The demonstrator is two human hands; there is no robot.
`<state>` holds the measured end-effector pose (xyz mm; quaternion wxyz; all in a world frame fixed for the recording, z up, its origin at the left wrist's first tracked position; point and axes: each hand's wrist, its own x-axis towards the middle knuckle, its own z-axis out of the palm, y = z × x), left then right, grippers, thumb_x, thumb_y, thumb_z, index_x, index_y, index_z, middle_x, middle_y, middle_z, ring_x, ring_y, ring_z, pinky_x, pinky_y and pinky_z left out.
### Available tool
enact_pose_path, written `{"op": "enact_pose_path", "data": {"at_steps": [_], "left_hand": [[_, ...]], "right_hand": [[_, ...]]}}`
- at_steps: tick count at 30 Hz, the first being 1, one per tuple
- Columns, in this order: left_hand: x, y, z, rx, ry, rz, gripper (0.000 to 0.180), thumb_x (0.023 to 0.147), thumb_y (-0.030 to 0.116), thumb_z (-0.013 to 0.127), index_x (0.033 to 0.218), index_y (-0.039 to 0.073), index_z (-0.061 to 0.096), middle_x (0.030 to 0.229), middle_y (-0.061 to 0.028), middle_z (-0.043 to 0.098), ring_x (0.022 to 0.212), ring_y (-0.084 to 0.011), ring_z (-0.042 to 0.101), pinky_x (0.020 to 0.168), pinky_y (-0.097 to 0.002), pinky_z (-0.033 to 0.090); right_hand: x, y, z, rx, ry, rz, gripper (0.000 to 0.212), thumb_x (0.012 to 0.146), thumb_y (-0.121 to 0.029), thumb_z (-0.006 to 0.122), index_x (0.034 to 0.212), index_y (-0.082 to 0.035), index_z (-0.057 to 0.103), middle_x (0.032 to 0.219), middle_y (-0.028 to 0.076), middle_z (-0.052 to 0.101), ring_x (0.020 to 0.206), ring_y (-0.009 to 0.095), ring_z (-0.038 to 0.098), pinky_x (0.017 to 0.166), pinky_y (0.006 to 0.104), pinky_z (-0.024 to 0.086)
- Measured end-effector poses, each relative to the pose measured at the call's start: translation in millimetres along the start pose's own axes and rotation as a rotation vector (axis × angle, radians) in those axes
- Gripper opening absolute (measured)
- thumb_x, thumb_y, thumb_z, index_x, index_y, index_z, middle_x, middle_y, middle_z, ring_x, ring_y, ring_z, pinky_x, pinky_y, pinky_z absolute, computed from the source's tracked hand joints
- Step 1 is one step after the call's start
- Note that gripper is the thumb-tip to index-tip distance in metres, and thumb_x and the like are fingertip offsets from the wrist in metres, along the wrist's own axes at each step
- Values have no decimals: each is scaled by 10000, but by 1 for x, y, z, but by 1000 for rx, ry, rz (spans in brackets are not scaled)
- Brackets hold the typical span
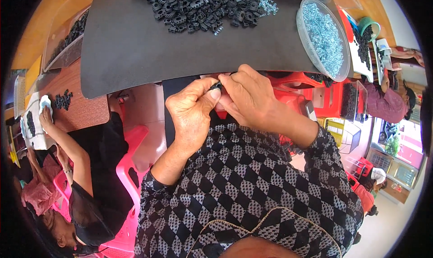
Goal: Assembling small black plastic components by hand in a workshop.
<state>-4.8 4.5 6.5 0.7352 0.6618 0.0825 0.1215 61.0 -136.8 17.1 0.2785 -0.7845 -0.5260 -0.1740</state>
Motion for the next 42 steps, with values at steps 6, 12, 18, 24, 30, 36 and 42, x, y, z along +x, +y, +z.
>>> {"op": "enact_pose_path", "data": {"at_steps": [6, 12, 18, 24, 30, 36, 42], "left_hand": [[2, -6, 3, -102, -1, -153, 127, 801, -74, 595, 912, -77, 656, 753, -18, 616, 659, -53, 508, 595, -196, 435], [3, -13, 2, -24, -59, -113, 131, 801, -73, 611, 923, -81, 658, 773, -21, 622, 678, -58, 523, 608, -197, 442], [3, -10, 5, -249, 14, -195, 147, 802, -44, 640, 945, -78, 656, 798, -47, 646, 699, -85, 573, 643, -216, 479], [9, -1, 2, -303, 29, -158, 157, 825, 5, 638, 952, -88, 645, 828, -94, 665, 705, -119, 603, 670, -238, 495], [11, 7, -4, -367, -28, -173, 211, 891, 105, 591, 958, -91, 631, 802, -133, 658, 618, -182, 635, 602, -263, 517], [7, 6, -6, -375, -74, -160, 212, 895, 114, 589, 944, -89, 623, 779, -119, 656, 603, -171, 627, 589, -254, 504], [3, 6, -3, -350, 9, -140, 197, 885, 103, 600, 919, -89, 626, 761, -104, 652, 603, -141, 604, 606, -241, 493]], "right_hand": [[-4, 3, 1, -23, -5, -9, 431, 657, -114, 708, 986, 96, 525, 777, 123, 483, 712, 278, 501, 643, 361, 457], [-5, 4, 0, -57, -12, -80, 442, 652, -121, 699, 991, 101, 523, 799, 134, 498, 717, 281, 504, 650, 373, 460], [-8, 5, 7, 0, 23, -2, 440, 662, -112, 685, 1010, 98, 518, 811, 132, 499, 739, 281, 506, 651, 386, 453], [8, 2, 3, 62, 60, 74, 462, 623, -8, 712, 1040, 72, 530, 832, 122, 544, 649, 275, 513, 541, 357, 431], [9, 6, 2, 102, 149, 123, 507, 566, -21, 752, 1029, 27, 550, 805, 99, 555, 605, 244, 514, 516, 337, 419], [13, 2, 0, 94, 156, 145, 536, 543, -44, 774, 1027, 20, 552, 819, 108, 562, 645, 246, 528, 528, 336, 422], [14, 2, -3, 36, 97, 58, 491, 565, -90, 762, 989, 29, 545, 789, 98, 537, 644, 257, 519, 535, 339, 426]]}}
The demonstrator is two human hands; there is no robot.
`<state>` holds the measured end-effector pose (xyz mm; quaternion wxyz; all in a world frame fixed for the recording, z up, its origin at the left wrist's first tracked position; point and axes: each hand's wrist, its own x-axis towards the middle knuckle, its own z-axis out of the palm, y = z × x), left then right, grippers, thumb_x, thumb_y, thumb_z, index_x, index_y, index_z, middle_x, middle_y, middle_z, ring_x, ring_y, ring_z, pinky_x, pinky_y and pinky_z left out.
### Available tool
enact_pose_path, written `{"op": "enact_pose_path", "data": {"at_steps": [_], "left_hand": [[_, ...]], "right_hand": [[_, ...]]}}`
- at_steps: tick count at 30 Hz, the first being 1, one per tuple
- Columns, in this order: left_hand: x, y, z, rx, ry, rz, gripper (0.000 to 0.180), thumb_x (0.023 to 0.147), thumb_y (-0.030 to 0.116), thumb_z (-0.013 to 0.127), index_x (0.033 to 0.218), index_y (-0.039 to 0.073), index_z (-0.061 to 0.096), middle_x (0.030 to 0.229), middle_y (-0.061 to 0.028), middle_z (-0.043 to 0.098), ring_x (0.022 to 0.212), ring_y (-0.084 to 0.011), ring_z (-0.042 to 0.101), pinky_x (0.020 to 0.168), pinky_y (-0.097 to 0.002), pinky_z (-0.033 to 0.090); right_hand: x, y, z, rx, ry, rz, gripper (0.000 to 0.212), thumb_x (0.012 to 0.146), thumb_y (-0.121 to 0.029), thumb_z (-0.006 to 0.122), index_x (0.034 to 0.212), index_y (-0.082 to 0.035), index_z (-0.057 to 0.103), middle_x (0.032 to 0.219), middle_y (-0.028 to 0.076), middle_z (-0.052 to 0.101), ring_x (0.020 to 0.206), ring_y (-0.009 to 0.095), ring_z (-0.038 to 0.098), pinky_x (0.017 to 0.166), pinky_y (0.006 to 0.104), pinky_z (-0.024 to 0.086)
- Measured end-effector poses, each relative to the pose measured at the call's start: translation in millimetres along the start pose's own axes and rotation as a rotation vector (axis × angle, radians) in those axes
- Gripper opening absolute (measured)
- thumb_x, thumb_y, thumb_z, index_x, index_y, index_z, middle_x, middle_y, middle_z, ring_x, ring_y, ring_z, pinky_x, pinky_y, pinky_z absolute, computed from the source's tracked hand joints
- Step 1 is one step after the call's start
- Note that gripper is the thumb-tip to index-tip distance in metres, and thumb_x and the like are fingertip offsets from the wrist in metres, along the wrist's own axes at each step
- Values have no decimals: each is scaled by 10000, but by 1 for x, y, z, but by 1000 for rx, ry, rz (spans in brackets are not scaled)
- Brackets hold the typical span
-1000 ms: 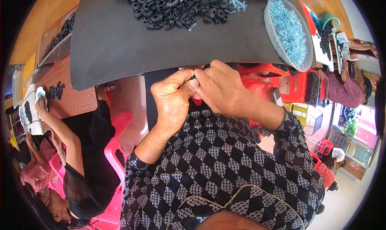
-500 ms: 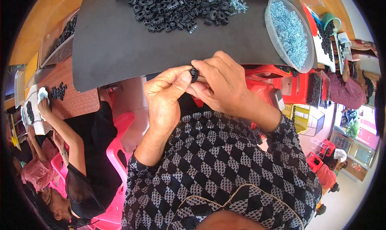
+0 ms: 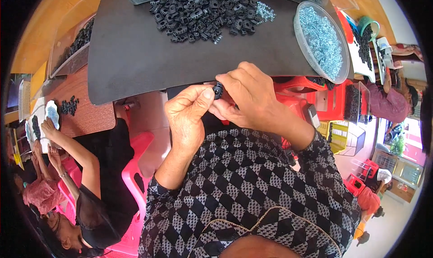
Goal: Assembling small black plastic components by hand in a workshop.
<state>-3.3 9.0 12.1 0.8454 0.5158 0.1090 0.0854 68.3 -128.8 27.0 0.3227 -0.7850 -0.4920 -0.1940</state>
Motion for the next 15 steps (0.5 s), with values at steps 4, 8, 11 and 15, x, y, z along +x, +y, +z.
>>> {"op": "enact_pose_path", "data": {"at_steps": [4, 8, 11, 15], "left_hand": [[-2, -3, 0, -115, -18, -19, 171, 831, 86, 657, 891, -74, 659, 789, -82, 655, 633, -118, 564, 607, -230, 444], [-1, -6, 1, -75, 23, 24, 178, 829, 95, 662, 898, -69, 661, 793, -73, 656, 651, -110, 554, 629, -230, 433], [0, -7, 3, -86, 10, 25, 171, 827, 90, 662, 902, -64, 662, 802, -67, 655, 667, -106, 553, 641, -229, 431], [1, -5, 5, -63, -8, 14, 166, 837, 89, 648, 911, -59, 663, 814, -61, 653, 677, -104, 551, 649, -232, 434]], "right_hand": [[-4, 2, 3, -54, 15, -30, 365, 597, -157, 722, 858, 12, 531, 715, 88, 437, 650, 265, 472, 556, 361, 404], [-5, 1, 4, -55, 25, -54, 350, 600, -147, 714, 854, 6, 527, 710, 82, 421, 658, 263, 476, 573, 356, 432], [-9, 2, 6, -66, 45, -72, 358, 609, -141, 711, 879, 15, 534, 721, 85, 429, 668, 263, 483, 595, 358, 452], [-11, 5, 6, -99, 61, -93, 403, 626, -139, 712, 940, 47, 540, 754, 101, 461, 689, 272, 498, 627, 365, 469]]}}
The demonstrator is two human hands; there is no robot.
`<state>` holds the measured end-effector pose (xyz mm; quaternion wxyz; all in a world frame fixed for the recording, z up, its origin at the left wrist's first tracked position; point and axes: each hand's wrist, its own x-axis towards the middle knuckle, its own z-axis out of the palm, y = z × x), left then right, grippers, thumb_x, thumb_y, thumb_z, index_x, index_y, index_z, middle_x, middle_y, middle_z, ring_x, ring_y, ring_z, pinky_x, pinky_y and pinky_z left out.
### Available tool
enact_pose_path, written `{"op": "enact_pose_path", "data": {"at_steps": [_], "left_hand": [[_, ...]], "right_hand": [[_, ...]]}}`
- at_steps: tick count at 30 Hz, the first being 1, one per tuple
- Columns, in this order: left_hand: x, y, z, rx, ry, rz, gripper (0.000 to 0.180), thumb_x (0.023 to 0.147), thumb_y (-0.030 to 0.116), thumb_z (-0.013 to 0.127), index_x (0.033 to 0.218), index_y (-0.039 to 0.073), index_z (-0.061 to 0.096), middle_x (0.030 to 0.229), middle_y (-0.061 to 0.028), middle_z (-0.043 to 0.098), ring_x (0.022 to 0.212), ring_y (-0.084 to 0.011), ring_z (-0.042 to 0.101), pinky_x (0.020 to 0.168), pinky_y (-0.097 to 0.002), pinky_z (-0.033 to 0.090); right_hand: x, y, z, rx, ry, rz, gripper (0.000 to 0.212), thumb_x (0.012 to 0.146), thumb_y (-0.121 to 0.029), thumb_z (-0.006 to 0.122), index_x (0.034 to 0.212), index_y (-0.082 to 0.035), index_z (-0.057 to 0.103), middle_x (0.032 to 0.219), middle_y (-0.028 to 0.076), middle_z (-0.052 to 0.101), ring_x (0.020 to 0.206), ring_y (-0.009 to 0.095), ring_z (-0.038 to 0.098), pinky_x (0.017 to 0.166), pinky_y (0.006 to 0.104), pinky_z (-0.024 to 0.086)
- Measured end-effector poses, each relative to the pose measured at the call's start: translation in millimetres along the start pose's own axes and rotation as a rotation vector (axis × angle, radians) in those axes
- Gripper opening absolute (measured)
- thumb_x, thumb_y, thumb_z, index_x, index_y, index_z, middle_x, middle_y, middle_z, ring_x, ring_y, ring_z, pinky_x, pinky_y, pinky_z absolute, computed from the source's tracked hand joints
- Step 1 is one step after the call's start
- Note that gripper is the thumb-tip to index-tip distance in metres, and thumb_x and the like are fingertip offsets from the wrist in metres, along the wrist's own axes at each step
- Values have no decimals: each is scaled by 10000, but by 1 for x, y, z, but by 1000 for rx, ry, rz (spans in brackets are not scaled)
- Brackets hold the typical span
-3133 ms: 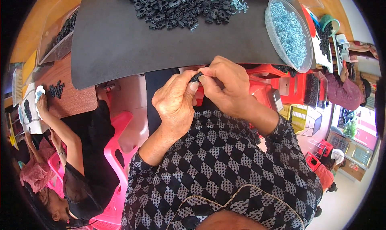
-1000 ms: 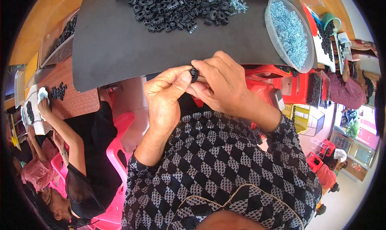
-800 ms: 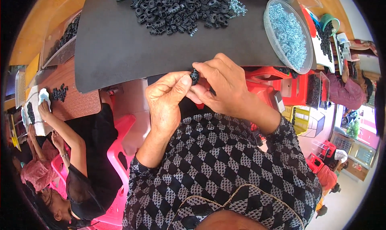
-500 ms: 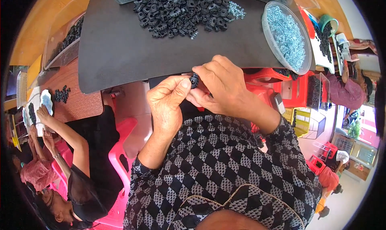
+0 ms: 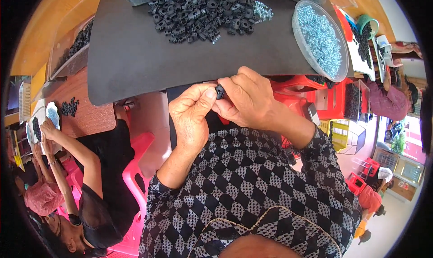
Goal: Assembling small black plastic components by hand in a workshop.
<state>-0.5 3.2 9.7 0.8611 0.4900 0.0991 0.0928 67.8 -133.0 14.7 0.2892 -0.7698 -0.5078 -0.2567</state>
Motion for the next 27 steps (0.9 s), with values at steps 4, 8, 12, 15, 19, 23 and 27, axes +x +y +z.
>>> {"op": "enact_pose_path", "data": {"at_steps": [4, 8, 12, 15, 19, 23, 27], "left_hand": [[0, 7, 2, 264, -12, 42, 220, 883, 146, 614, 953, -59, 651, 834, -66, 650, 677, -107, 570, 640, -226, 461], [17, 8, -3, 738, 69, 464, 146, 849, 35, 629, 980, -28, 646, 757, -68, 615, 631, -122, 575, 585, -226, 460], [44, 17, -5, 1053, 6, 768, 259, 680, -49, 691, 923, 25, 647, 637, -97, 522, 567, -250, 541, 522, -334, 436], [55, 22, -8, 1128, 70, 799, 303, 642, -53, 694, 921, 58, 655, 652, -84, 525, 573, -247, 549, 530, -346, 442], [73, 22, 1, 1293, -21, 855, 273, 674, 2, 668, 930, 100, 675, 627, -58, 500, 549, -230, 528, 516, -346, 425], [81, 21, -4, 1458, -81, 831, 273, 723, 7, 675, 982, 95, 671, 627, -80, 495, 561, -230, 523, 540, -337, 433], [89, 20, 10, 1396, -102, 956, 266, 710, 34, 690, 965, 106, 674, 620, -69, 488, 558, -237, 526, 530, -346, 432]], "right_hand": [[5, 8, -4, 30, -27, 17, 464, 632, -135, 718, 1003, 69, 528, 788, 123, 500, 706, 291, 510, 611, 378, 453], [19, 24, -29, -76, -38, 107, 494, 614, -74, 725, 1065, 35, 555, 844, 135, 585, 680, 280, 539, 571, 363, 454], [37, 62, -57, -213, 52, 214, 438, 683, -9, 654, 1114, -7, 578, 762, 99, 527, 649, 232, 513, 587, 302, 433], [50, 97, -76, -199, 94, 335, 393, 714, -10, 640, 1104, -37, 605, 730, 36, 483, 629, 119, 482, 600, 246, 423], [75, 138, -96, -218, 243, 359, 358, 704, -56, 640, 1059, -14, 622, 665, 60, 481, 569, 145, 484, 581, 274, 442], [101, 158, -104, -266, 229, 479, 368, 727, -63, 599, 1090, -2, 588, 749, 83, 558, 681, 189, 534, 627, 296, 428], [119, 206, -100, -389, 261, 446, 244, 724, -102, 587, 930, 27, 607, 722, 136, 596, 662, 251, 579, 616, 342, 450]]}}
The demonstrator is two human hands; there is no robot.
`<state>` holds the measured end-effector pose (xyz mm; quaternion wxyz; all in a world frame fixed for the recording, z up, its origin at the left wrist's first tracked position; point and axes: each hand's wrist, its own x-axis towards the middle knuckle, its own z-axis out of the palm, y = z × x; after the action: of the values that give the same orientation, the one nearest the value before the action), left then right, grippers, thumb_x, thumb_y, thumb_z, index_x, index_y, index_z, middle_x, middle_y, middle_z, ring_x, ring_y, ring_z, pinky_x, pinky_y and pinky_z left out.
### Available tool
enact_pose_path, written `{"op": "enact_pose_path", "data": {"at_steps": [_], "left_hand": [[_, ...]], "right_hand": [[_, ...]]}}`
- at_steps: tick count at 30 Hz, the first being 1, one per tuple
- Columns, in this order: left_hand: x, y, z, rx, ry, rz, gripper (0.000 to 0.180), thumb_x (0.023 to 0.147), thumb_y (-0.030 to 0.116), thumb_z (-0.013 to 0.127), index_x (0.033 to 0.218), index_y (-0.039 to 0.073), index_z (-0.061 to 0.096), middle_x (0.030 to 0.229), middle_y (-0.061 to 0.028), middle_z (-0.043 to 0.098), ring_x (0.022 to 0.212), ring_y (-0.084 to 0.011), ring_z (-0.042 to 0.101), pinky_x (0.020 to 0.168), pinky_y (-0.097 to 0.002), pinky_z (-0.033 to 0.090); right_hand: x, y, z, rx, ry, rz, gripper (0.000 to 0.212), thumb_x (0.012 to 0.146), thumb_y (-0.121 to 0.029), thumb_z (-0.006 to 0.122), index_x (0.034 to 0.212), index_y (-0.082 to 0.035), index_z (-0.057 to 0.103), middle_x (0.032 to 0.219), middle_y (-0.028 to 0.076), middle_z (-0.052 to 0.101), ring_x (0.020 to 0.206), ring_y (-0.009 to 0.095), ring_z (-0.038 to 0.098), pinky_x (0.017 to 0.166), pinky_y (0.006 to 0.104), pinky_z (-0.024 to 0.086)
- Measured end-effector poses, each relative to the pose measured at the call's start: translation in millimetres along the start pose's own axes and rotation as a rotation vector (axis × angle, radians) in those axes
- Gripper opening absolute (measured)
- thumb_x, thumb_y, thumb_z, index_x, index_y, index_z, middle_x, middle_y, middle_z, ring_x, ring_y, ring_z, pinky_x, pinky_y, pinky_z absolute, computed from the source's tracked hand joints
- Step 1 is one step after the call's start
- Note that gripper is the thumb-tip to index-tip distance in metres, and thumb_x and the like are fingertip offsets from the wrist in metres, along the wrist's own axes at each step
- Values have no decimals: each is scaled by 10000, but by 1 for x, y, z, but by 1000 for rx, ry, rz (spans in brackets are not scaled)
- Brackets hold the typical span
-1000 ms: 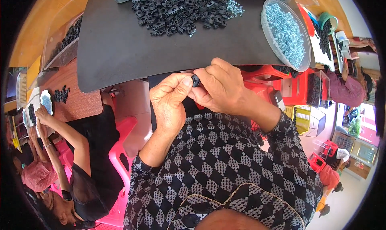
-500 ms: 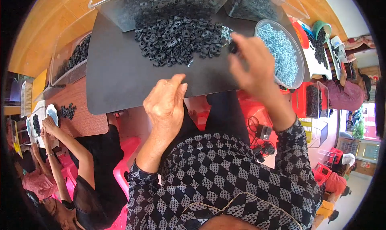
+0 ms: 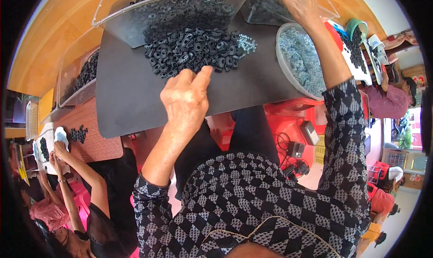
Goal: Assembling small black plastic components by hand in a workshop.
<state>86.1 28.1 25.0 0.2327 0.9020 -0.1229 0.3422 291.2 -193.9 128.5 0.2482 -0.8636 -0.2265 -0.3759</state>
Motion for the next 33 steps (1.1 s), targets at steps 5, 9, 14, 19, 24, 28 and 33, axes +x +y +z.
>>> {"op": "enact_pose_path", "data": {"at_steps": [5, 9, 14, 19, 24, 28, 33], "left_hand": [[12, 9, 23, 73, 8, 53, 268, 663, 142, 739, 901, 80, 634, 636, -67, 506, 570, -246, 558, 520, -356, 434], [24, 12, 41, 203, -41, 147, 181, 689, 169, 671, 754, 30, 574, 643, -77, 525, 557, -223, 557, 526, -345, 415], [24, 11, 51, 297, -132, 179, 194, 682, 128, 681, 689, 60, 499, 620, -80, 505, 595, -251, 568, 558, -360, 437], [21, 14, 47, 253, -127, 178, 155, 683, 75, 644, 694, 63, 489, 635, -85, 511, 583, -247, 560, 552, -356, 437], [17, 15, 19, 128, -3, 111, 193, 666, 59, 703, 813, 62, 578, 690, -89, 577, 600, -271, 569, 567, -378, 457], [3, 14, -2, -432, -29, -356, 173, 715, 26, 710, 840, 8, 592, 752, -61, 606, 637, -143, 585, 567, -301, 472], [-13, 17, -14, -1064, 31, -775, 163, 820, 19, 658, 975, -28, 640, 784, -22, 613, 619, -70, 541, 569, -206, 467]], "right_hand": [[15, -1, 12, -81, -64, -111, 228, 726, -171, 575, 837, 22, 625, 744, 214, 622, 732, 364, 609, 661, 427, 467], [20, -5, 11, -220, -159, -27, 244, 735, -197, 580, 823, 26, 625, 754, 244, 615, 754, 404, 598, 698, 474, 469], [9, -2, 16, -238, 28, -157, 267, 721, -181, 650, 887, 25, 615, 819, 249, 605, 829, 404, 577, 715, 466, 458], [-36, -38, -21, -42, 66, -293, 236, 725, -127, 638, 897, 29, 598, 843, 230, 604, 822, 387, 577, 695, 432, 453], [-106, -36, -6, 77, -122, -362, 107, 708, -66, 650, 814, -71, 634, 737, 89, 558, 725, 277, 554, 622, 375, 467], [-141, -50, -15, 166, -256, -247, 128, 722, -32, 652, 847, -51, 637, 746, 97, 565, 726, 282, 555, 623, 374, 462], [-153, -54, -4, 147, -307, -241, 170, 723, -10, 657, 889, -43, 640, 758, 100, 565, 742, 279, 552, 620, 373, 460]]}}
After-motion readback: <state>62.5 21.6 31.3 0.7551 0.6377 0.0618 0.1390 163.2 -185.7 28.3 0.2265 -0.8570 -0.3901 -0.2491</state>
